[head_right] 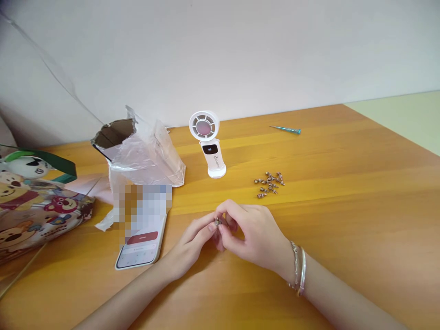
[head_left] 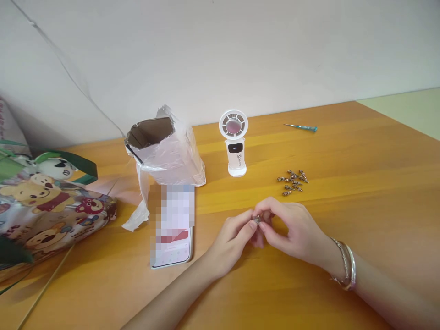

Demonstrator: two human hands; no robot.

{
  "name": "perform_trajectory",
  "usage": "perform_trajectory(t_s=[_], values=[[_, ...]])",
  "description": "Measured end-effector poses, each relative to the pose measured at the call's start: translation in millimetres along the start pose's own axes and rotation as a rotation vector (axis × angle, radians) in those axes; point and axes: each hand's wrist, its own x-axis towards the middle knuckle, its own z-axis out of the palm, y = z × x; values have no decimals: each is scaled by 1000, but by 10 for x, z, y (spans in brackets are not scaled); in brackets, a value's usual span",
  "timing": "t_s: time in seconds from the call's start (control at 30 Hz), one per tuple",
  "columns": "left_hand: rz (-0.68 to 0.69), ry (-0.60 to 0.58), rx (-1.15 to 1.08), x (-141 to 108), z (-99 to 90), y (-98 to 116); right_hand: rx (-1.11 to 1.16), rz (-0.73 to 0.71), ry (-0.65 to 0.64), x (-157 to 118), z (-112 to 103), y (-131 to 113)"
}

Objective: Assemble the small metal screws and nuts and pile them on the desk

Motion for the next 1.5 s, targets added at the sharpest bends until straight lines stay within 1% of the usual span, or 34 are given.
perform_trajectory(t_s=[0.13, 0.27, 0.43, 0.53, 0.67, 0.77, 1.07, 1.33, 1.5], values=[[-31, -12, -60, -11, 21, -8, 150, 37, -56, 8, -14, -38], [-30, -27, -79, -20, 31, -10, 323, 87, -110, 21, -22, -66], [-17, -46, -107, -15, 37, -24, 503, 117, -128, 23, 2, -63], [-26, -46, -159, -1, 43, -56, 572, 127, -142, 19, 20, -44], [-46, -63, -233, 12, 44, -72, 568, 148, -138, 14, 36, -25], [-55, -73, -247, 13, 43, -57, 554, 157, -142, 14, 43, -22], [-64, -48, -229, 9, 48, -45, 563, 137, -157, 26, 5, -8], [-28, -61, -208, -2, 39, -28, 593, 133, -184, 16, -7, -11], [-10, -38, -156, -12, 31, -20, 568, 122, -188, 25, -25, -19]])
